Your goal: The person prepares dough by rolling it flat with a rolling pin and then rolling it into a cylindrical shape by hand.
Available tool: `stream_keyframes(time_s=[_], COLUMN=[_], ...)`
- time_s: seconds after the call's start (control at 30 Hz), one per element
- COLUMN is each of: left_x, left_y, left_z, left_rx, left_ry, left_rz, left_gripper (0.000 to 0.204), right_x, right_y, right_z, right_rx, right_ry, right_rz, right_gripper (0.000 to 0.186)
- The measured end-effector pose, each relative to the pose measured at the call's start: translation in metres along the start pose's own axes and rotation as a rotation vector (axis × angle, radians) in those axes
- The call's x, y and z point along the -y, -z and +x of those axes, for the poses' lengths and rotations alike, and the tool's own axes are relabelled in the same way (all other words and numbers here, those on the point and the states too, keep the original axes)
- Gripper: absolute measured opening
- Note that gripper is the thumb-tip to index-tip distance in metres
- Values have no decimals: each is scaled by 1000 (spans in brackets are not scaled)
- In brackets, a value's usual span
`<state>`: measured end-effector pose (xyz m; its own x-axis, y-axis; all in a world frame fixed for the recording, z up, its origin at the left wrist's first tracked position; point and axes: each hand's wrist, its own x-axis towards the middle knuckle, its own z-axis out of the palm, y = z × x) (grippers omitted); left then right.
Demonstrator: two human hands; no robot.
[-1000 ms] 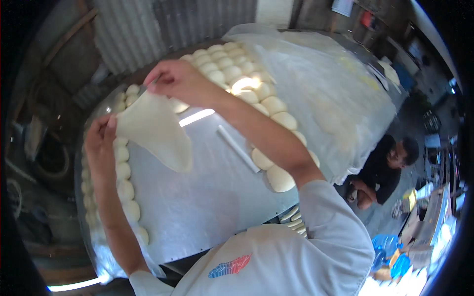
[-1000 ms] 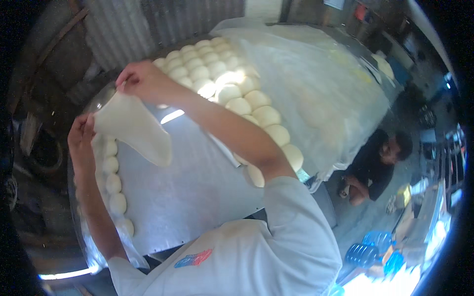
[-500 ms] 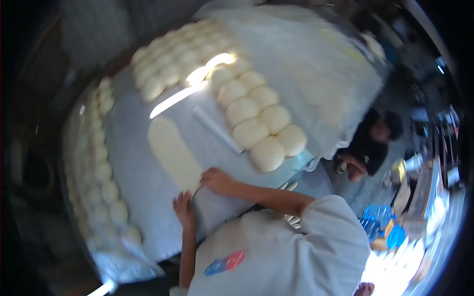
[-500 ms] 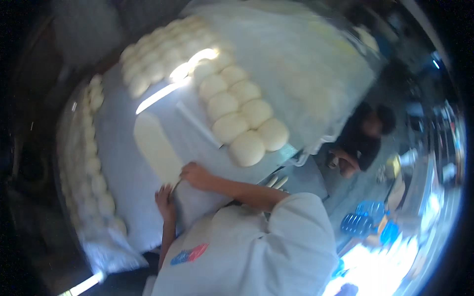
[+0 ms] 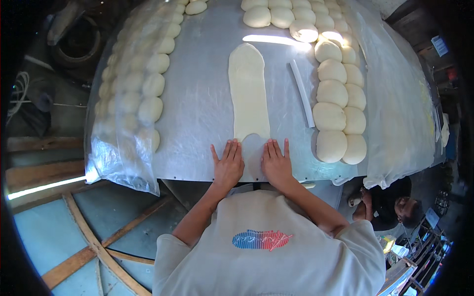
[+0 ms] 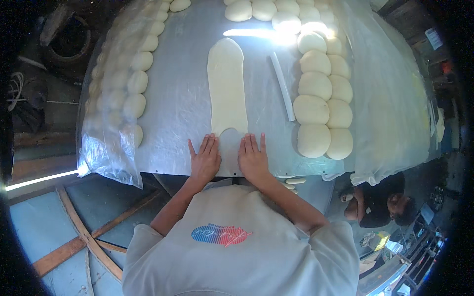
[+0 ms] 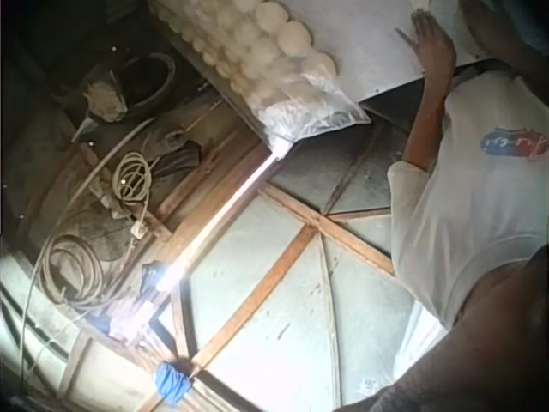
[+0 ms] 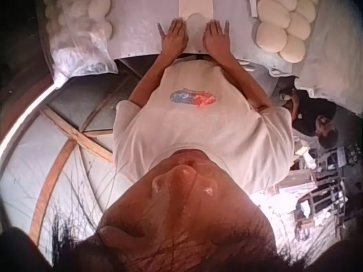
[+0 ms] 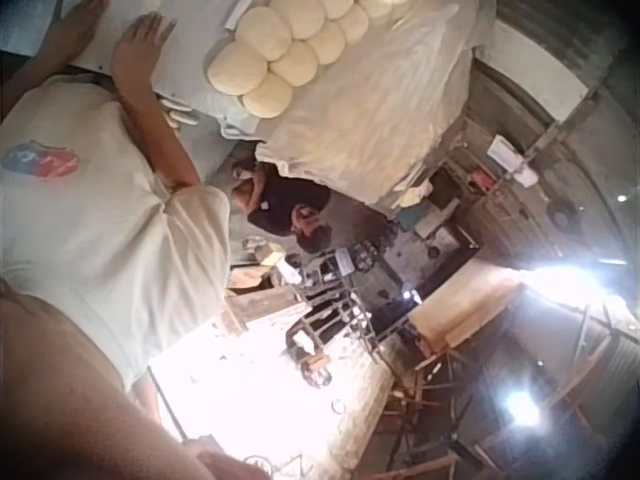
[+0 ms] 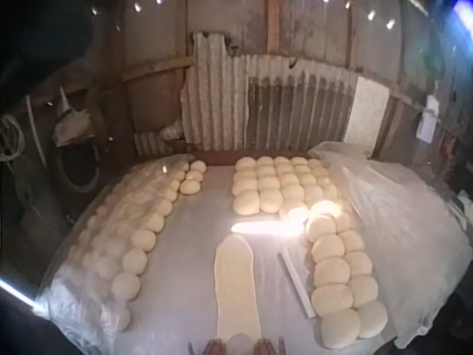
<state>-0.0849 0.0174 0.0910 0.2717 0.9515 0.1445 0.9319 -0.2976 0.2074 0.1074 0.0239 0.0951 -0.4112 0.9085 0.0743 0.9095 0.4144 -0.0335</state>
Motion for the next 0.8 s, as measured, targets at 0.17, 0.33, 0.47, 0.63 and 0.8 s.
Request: stream_keyframes(time_s=[0.17,0.33,0.47,0.63,0.8], left_x=[-3,4,11,9,10], left_y=[13,7,-3,-5,-4], left_z=[-5,-22,-45,-43,-42], left_rx=[76,80,53,-26,-14], left_ry=[27,52,79,88,99], left_rz=[-49,-71,-71,-52,-75], left_gripper=[49,51,54,49,54], right_x=[6,27,17,12,20], right_y=[49,2,9,-1,17], right_z=[49,15,21,24,14], right_rx=[156,-59,111,-132,39], right_ry=[-25,133,148,153,127], right_rz=[296,305,307,258,272], right_gripper=[52,57,59,54,54])
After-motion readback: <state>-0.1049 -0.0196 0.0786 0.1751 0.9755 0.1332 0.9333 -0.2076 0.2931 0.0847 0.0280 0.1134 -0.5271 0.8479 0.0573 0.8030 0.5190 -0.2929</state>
